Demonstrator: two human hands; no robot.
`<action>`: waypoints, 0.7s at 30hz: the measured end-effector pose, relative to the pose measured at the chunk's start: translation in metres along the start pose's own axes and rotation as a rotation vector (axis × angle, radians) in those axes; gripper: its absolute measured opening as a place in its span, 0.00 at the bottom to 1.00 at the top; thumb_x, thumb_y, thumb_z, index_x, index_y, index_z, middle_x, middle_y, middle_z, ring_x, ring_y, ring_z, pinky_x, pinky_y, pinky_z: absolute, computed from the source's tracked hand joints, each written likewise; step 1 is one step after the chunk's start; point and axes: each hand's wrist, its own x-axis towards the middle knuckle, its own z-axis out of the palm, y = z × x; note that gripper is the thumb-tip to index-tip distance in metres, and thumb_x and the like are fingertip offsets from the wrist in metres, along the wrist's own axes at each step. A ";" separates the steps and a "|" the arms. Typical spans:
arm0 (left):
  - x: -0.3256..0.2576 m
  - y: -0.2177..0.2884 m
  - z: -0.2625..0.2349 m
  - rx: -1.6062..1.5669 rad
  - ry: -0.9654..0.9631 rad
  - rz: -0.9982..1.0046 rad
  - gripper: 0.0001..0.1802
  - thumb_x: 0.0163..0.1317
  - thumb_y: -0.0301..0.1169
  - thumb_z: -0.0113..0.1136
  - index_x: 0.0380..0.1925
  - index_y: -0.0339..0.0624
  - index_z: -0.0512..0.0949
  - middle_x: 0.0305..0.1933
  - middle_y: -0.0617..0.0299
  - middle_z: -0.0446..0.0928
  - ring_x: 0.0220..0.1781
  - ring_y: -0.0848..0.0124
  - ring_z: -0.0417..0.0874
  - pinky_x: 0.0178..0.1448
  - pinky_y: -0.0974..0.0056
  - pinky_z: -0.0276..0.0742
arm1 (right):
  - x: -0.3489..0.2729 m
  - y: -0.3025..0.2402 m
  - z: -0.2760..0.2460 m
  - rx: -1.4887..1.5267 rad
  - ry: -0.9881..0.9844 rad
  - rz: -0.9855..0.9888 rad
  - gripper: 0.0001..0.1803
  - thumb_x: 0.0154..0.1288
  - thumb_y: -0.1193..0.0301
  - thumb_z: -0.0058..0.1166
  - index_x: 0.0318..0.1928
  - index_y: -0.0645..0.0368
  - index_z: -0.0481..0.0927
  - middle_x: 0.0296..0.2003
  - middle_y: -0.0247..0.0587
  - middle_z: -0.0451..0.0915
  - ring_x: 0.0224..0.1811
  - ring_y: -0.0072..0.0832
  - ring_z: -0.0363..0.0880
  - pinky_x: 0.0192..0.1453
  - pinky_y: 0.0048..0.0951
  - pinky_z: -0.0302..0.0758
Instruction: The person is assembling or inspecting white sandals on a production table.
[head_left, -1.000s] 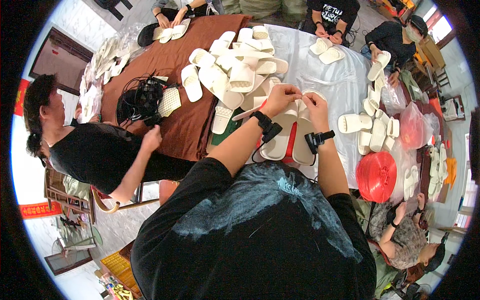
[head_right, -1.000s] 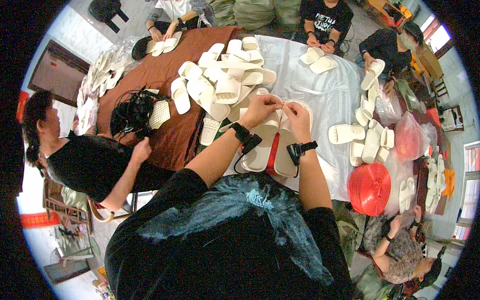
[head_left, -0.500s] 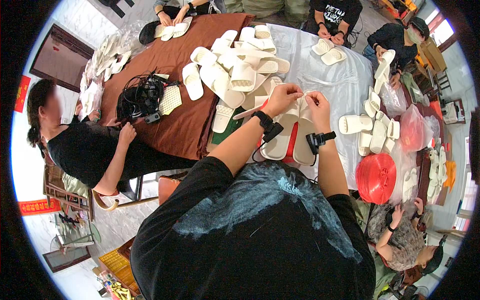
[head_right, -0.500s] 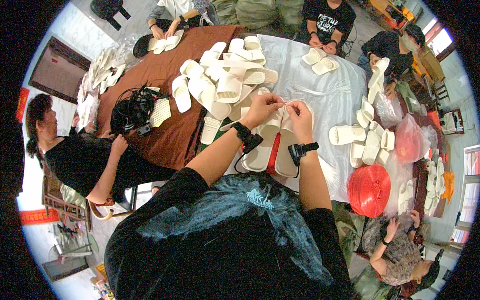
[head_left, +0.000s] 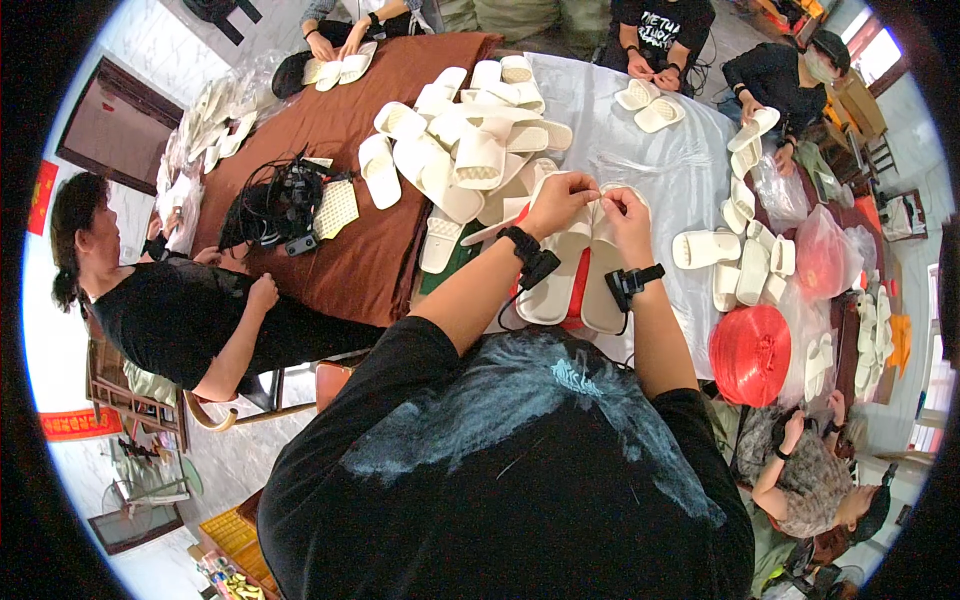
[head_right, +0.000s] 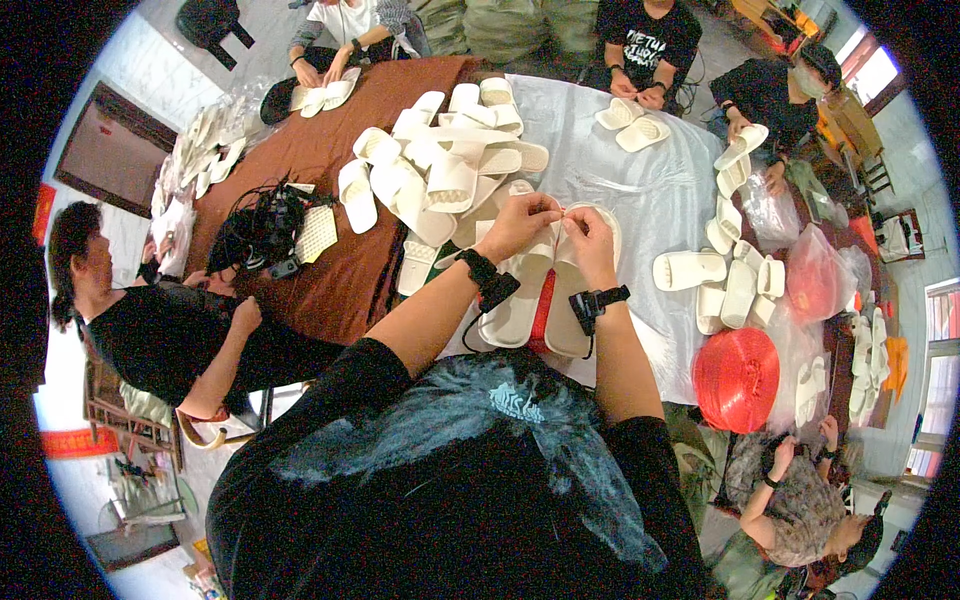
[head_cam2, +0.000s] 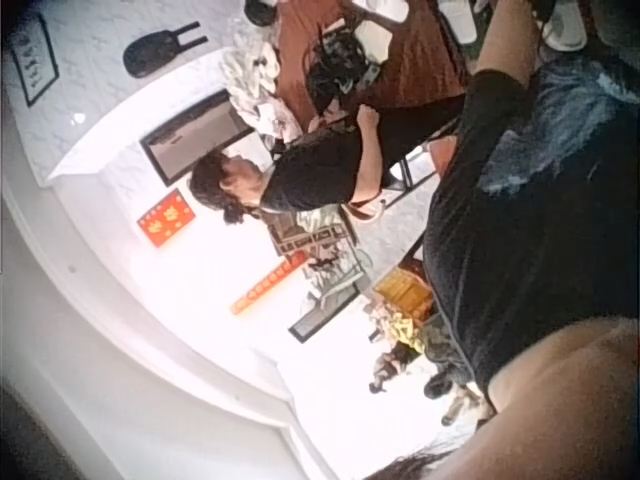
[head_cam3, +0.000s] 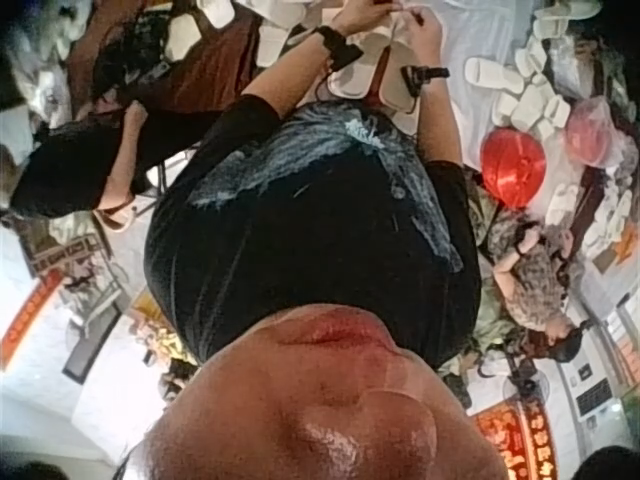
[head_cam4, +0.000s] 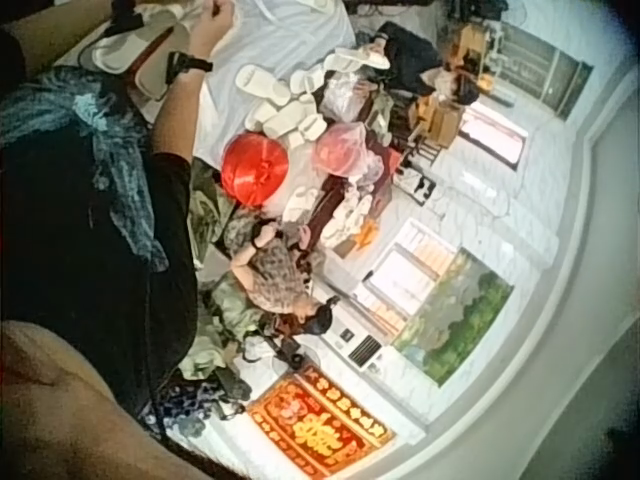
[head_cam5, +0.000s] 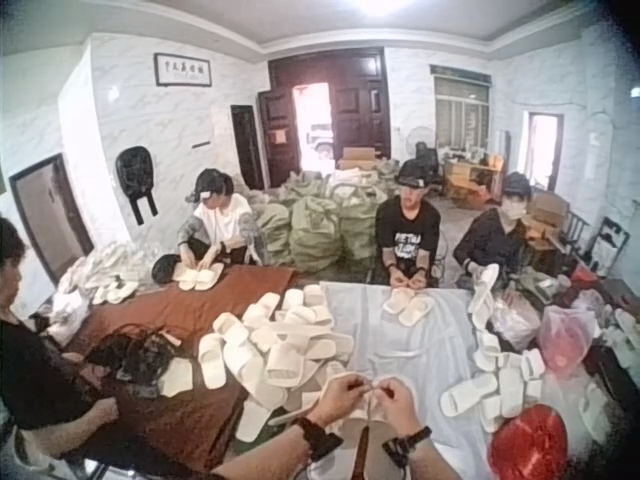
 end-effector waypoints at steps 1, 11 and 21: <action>0.000 -0.002 0.000 -0.017 0.000 0.003 0.07 0.60 0.28 0.63 0.35 0.35 0.81 0.30 0.63 0.81 0.33 0.78 0.76 0.40 0.70 0.73 | 0.000 -0.003 0.001 -0.003 -0.005 0.007 0.03 0.64 0.75 0.55 0.36 0.63 0.78 0.30 0.28 0.75 0.33 0.16 0.71 0.41 0.20 0.69; 0.000 0.005 0.003 0.037 0.047 0.098 0.07 0.58 0.27 0.64 0.33 0.34 0.81 0.28 0.63 0.81 0.31 0.78 0.77 0.38 0.70 0.73 | 0.000 -0.001 -0.003 0.026 0.027 -0.040 0.07 0.62 0.74 0.58 0.39 0.64 0.80 0.32 0.32 0.78 0.33 0.18 0.73 0.40 0.21 0.71; 0.001 -0.011 -0.006 -0.478 0.276 -0.136 0.07 0.60 0.28 0.65 0.33 0.37 0.78 0.31 0.65 0.80 0.34 0.79 0.77 0.41 0.72 0.74 | -0.062 -0.044 -0.043 -0.328 -0.165 -0.028 0.17 0.59 0.72 0.60 0.50 0.55 0.80 0.50 0.42 0.77 0.53 0.37 0.73 0.49 0.34 0.74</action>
